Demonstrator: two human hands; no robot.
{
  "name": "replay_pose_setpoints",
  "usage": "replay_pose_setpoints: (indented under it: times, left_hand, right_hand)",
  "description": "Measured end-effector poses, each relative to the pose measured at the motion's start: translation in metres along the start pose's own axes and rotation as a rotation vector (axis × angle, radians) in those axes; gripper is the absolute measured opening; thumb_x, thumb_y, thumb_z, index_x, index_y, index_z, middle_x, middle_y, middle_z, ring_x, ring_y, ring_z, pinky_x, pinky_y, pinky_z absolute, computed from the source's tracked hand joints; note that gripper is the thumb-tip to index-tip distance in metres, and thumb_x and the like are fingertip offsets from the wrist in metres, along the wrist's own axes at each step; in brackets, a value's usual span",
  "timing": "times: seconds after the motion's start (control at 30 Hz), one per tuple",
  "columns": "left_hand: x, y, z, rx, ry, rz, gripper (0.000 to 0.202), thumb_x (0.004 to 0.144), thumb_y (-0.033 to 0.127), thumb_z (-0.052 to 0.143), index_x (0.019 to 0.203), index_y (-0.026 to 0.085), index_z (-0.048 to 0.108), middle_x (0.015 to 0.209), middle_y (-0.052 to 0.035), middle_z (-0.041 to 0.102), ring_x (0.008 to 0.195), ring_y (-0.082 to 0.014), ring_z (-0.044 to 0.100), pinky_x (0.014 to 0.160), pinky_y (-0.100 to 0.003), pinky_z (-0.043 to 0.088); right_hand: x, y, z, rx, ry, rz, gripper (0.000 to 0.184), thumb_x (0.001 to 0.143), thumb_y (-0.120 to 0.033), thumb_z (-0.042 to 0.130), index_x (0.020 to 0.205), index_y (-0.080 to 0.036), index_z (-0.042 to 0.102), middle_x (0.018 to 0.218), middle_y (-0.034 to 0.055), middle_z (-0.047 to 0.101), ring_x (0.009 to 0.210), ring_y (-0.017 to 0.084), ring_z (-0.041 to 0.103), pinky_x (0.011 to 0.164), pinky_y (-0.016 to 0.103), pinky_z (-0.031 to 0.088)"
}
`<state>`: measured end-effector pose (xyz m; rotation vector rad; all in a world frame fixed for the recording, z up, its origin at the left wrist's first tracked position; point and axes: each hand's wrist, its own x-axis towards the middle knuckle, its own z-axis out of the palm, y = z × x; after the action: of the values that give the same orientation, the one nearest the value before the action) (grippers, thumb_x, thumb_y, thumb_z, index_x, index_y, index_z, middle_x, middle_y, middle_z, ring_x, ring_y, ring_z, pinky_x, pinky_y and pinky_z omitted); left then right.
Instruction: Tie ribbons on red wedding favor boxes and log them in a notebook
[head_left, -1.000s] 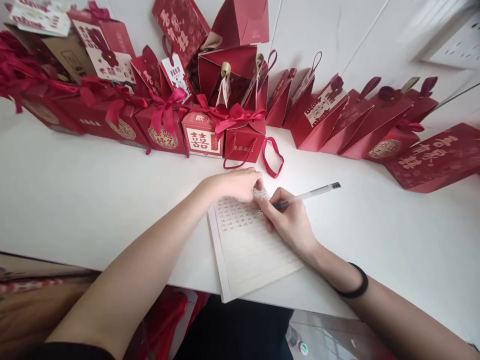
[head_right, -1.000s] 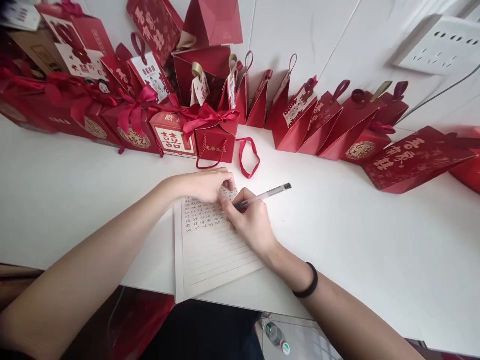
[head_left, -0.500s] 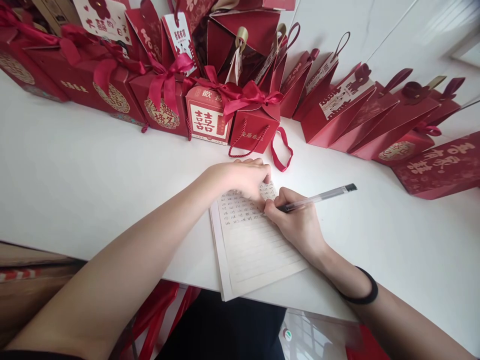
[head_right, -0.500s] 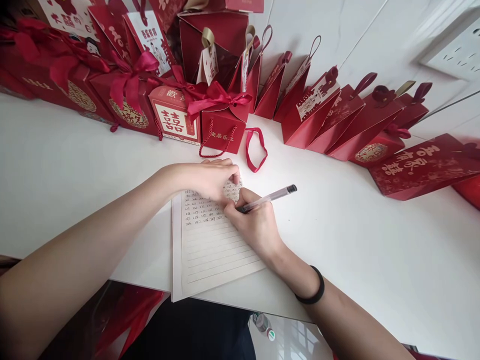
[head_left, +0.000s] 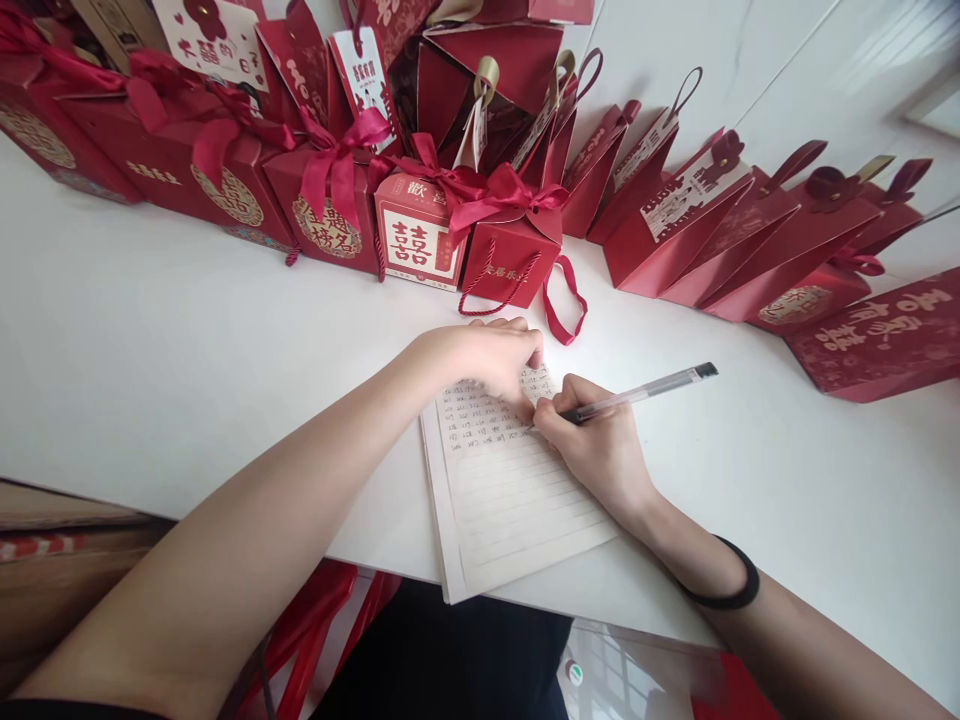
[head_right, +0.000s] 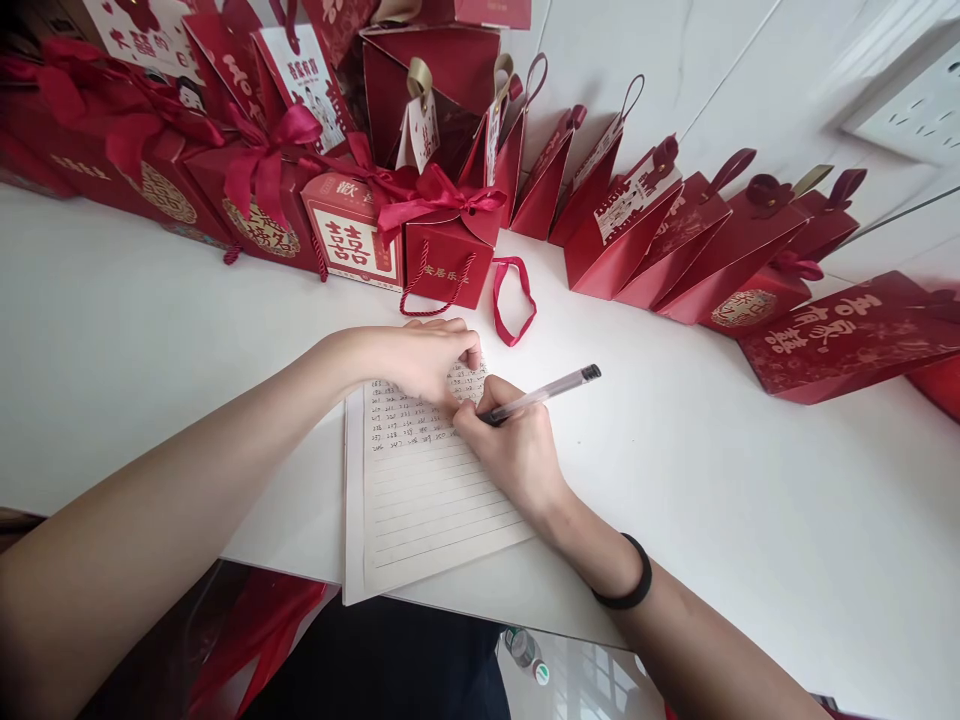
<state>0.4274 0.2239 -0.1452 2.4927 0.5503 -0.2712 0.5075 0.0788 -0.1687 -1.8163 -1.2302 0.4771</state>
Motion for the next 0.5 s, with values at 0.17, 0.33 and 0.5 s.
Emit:
replay_pose_setpoints:
  times: [0.17, 0.33, 0.5]
  left_hand:
    - [-0.002, 0.002, -0.001, 0.030, -0.005, 0.006, 0.054, 0.050, 0.039, 0.067, 0.101, 0.026, 0.052, 0.109, -0.0034, 0.048, 0.108, -0.0284, 0.042, 0.086, -0.037, 0.037]
    - [-0.004, 0.003, -0.003, 0.005, -0.004, 0.004, 0.063, 0.047, 0.047, 0.070, 0.102, 0.024, 0.053, 0.111, -0.0042, 0.049, 0.105, -0.0269, 0.046, 0.087, -0.034, 0.036]
    - [-0.004, 0.000, -0.002, -0.049, 0.063, 0.061, 0.039, 0.061, 0.043, 0.061, 0.093, 0.020, 0.058, 0.104, -0.0051, 0.056, 0.095, -0.0228, 0.053, 0.077, -0.029, 0.041]
  right_hand:
    - [-0.001, -0.002, 0.000, 0.035, 0.022, 0.009, 0.028, 0.067, -0.017, 0.049, 0.051, -0.019, 0.027, 0.046, -0.0065, 0.027, 0.044, 0.006, 0.025, 0.039, 0.019, 0.021]
    - [0.002, 0.001, -0.009, 0.316, 0.042, 0.108, 0.028, 0.073, -0.020, 0.053, 0.055, -0.020, 0.031, 0.042, -0.0079, 0.032, 0.037, 0.006, 0.027, 0.037, 0.019, 0.022]
    - [0.021, 0.021, -0.025, 0.119, 0.084, -0.118, 0.020, 0.081, -0.036, 0.056, 0.072, -0.020, 0.049, 0.059, -0.0017, 0.052, 0.047, 0.010, 0.045, 0.044, 0.022, 0.037]
